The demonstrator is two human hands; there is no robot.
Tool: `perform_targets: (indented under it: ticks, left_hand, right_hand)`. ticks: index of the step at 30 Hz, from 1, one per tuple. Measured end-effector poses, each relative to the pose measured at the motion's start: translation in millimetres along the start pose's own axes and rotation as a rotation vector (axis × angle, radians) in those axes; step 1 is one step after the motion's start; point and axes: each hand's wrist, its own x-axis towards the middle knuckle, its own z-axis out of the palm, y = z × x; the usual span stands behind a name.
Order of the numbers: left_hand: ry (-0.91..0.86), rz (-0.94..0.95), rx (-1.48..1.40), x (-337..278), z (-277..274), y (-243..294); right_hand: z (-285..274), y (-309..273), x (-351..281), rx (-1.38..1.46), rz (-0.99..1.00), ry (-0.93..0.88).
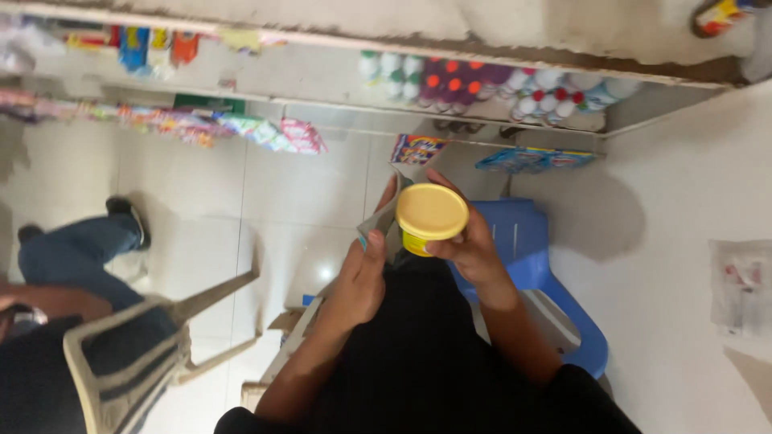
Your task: Wiping a plastic container with a sponge and placing it on a retail shelf with canned goods.
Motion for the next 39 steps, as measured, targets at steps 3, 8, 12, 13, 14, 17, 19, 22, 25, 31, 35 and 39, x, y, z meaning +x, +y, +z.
perform_targets:
  ticks: [3,8,12,13,14,17,19,22,25,31,35,39]
  left_hand:
    - [0.062,0.014,0.026,-23,-13,-5]
    - [0.108,0.078,-0.050,-39,-27,-11]
    - [0.122,0.078,-0.078,-46,-34,-22]
    - [0.131,0.051,-0.094,-47,-36,-28]
    - [0.142,0.022,-0.112,-50,-37,-34]
    - [0.174,0.026,-0.094,-53,-42,-32]
    - [0.200,0.064,-0.079,-53,-45,-26]
    - [0.230,0.108,-0.061,-53,-48,-21]
    - [0.259,0.162,-0.046,-53,-45,-12]
    - [0.344,0.298,-0.069,-53,-40,-17]
    - [0.319,0.277,-0.068,-53,-42,-22]
    - [0.276,0.192,-0.030,-55,-47,-36]
  right_hand:
    - [17,10,-6,-0.242,0.006,-0.068]
    - [37,20,-19,-0.415,0.073,-0.049]
    - [37,35,-29,-0.261,0.093,-0.073]
    - [39,30,-28,-0.297,0.102,-0.122]
    - [41,26,-27,-0.335,0.114,-0.173]
    - [39,35,-17,-0.371,0.111,-0.215]
    - [45,31,-8,-0.432,0.101,-0.238]
    - [57,26,1,-0.475,0.080,-0.243]
    - [61,28,6,-0.458,0.052,-0.247]
    - [57,42,8,-0.349,0.059,-0.200]
    - [61,39,3,-0.329,0.036,-0.147]
    - [53,45,-9,-0.355,0.056,-0.179]
